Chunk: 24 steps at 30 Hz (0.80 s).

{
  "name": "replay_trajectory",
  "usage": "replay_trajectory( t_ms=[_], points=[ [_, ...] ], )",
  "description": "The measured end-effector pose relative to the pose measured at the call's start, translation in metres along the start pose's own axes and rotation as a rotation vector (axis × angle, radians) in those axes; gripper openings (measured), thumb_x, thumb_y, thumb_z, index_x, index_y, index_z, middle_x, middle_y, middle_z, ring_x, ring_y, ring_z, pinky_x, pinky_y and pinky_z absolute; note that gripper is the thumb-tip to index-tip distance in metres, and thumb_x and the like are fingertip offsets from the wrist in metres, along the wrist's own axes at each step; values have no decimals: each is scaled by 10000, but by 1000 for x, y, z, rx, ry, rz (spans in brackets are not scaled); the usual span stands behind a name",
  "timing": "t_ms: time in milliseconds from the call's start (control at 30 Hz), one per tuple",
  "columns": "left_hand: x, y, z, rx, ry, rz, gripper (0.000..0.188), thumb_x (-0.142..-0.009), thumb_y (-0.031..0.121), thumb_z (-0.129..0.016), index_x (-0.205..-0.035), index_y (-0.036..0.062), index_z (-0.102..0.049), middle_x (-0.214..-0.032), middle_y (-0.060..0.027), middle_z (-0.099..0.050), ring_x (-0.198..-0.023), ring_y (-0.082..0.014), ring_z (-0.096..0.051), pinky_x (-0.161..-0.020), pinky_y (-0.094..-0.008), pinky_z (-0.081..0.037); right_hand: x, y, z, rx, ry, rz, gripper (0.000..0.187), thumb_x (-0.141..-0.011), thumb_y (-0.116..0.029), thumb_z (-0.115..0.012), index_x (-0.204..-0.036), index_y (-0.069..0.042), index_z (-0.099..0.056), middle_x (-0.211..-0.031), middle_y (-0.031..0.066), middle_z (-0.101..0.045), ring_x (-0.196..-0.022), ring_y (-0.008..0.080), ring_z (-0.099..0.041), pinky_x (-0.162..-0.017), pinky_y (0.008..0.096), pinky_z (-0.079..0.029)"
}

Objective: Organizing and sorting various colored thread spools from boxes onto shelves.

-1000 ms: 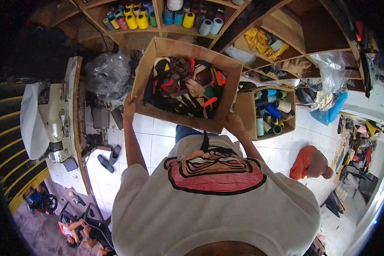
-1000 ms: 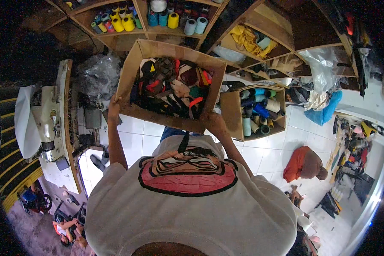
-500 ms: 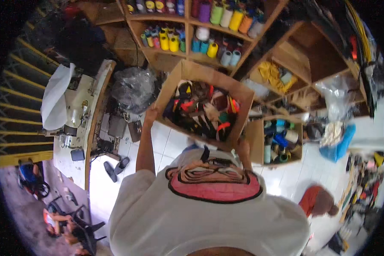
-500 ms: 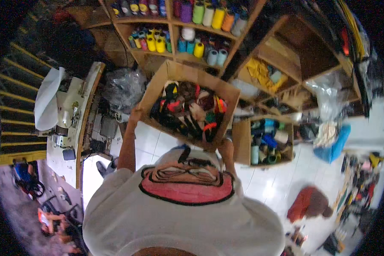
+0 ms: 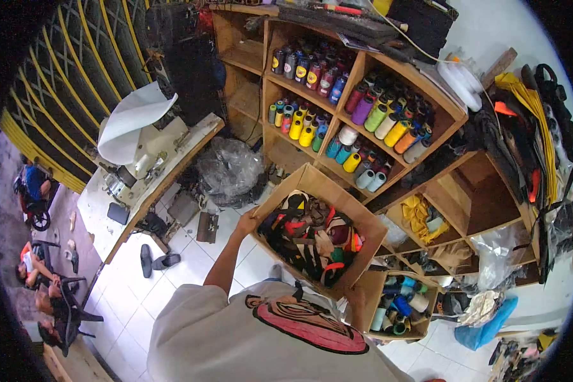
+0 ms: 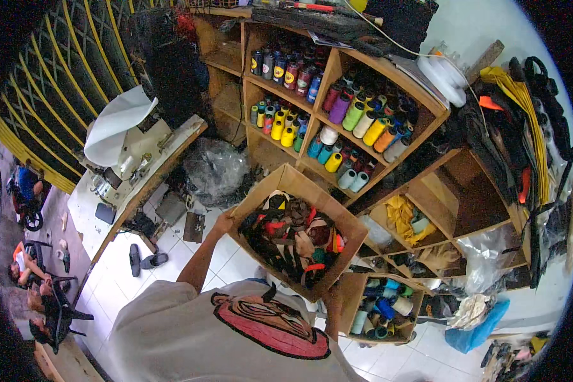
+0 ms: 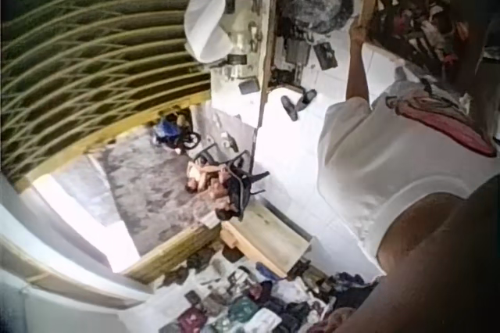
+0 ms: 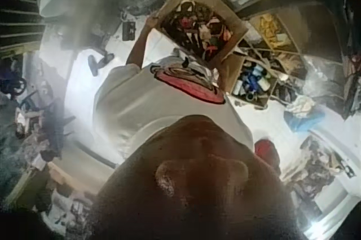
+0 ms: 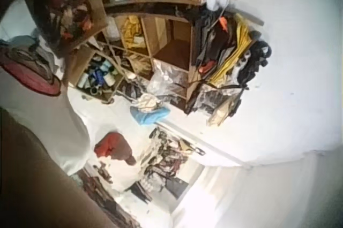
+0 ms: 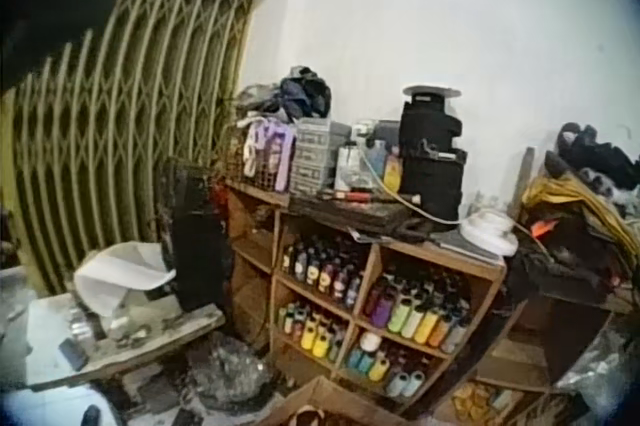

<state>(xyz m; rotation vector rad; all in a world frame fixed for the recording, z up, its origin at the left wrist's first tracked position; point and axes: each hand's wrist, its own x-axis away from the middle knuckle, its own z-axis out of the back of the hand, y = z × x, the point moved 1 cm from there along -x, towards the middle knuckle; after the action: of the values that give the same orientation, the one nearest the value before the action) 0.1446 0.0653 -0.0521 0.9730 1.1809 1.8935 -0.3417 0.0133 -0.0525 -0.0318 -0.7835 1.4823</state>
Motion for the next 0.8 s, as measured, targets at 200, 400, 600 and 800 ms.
replay_trajectory(
  t_ms=[200,400,600,800],
  points=[
    [-28,-58,11,-793,-132,74,399,-888,261,-509,-1242,81,-541,-1138,-192,-613,-1091,-317,-571,-895,-354,-462,-25,31,-13,65,-84,214,438,-824,-434,-583,-977,-28,-644,-848,189,-665,-767,343,-640,-681,421,-503],
    [11,131,-38,-777,-119,-562,417,-880,225,-527,-1264,64,-491,-1262,-164,-517,-1152,-349,-493,-999,-430,-354,29,-1,20,48,-135,133,584,-837,-577,-495,-1127,-82,-601,-1076,220,-621,-1001,401,-585,-867,468,-455],
    [90,192,-162,-569,-833,-638,304,-917,157,-484,-1186,22,-527,-1156,-191,-559,-1074,-350,-535,-922,-400,-410,102,-7,72,-188,30,81,426,-888,-411,-518,-1090,-44,-594,-929,188,-657,-892,350,-625,-796,425,-490],
    [172,206,-253,-614,-1638,-685,366,-921,276,-479,-1230,83,-522,-1161,-148,-574,-1076,-342,-544,-925,-398,-425,148,64,83,-445,315,91,235,-845,-113,-541,-1059,-32,-593,-893,146,-657,-843,247,-637,-725,351,-499]
  ],
)
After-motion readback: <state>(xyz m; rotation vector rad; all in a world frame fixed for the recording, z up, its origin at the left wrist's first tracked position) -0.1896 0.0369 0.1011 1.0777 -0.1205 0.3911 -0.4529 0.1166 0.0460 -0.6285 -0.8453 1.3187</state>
